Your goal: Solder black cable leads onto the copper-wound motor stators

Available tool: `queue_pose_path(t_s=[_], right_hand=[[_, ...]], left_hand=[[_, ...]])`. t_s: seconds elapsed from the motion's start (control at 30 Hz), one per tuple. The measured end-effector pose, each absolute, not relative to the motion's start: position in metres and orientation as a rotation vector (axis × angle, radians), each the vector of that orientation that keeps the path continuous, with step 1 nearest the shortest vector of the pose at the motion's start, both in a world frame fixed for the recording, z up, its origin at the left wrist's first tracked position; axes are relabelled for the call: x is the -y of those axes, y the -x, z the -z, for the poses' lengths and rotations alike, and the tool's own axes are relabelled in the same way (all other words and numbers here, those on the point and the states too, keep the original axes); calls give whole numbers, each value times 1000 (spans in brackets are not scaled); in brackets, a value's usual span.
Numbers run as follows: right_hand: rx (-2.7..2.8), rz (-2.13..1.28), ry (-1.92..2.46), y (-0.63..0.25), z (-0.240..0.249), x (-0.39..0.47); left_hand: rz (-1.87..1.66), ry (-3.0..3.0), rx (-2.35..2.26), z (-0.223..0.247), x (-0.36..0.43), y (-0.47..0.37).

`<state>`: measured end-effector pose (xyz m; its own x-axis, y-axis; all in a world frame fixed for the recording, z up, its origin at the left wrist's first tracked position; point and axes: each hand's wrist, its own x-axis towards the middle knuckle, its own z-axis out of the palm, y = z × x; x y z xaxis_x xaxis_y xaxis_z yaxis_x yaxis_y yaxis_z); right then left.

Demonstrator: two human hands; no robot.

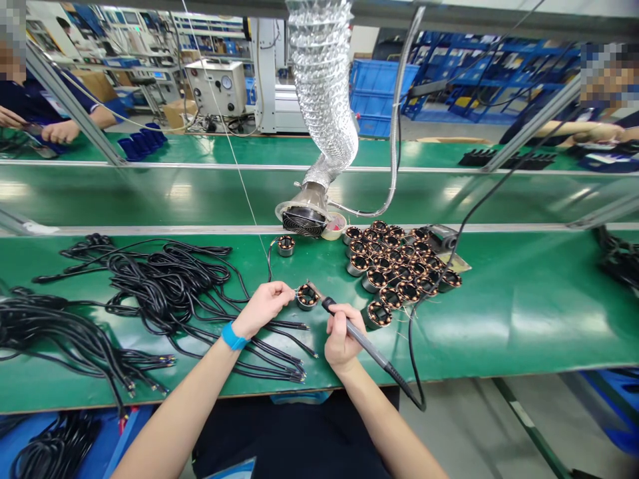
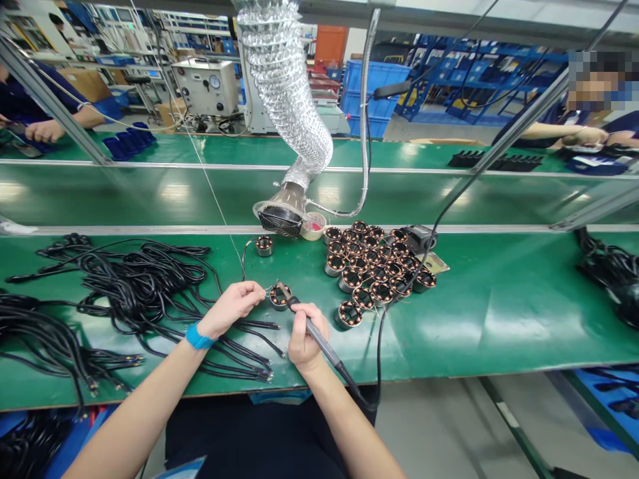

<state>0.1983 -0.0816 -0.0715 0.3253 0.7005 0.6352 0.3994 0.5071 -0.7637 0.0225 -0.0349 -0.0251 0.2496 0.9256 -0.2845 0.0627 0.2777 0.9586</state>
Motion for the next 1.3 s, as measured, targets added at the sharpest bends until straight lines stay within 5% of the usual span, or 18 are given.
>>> queue_pose_path(t_s=[1.3], right_hand=[[1323, -332, 1019, -196, 69, 81]], left_hand=[[-855, -1065, -1212, 20, 31, -22]])
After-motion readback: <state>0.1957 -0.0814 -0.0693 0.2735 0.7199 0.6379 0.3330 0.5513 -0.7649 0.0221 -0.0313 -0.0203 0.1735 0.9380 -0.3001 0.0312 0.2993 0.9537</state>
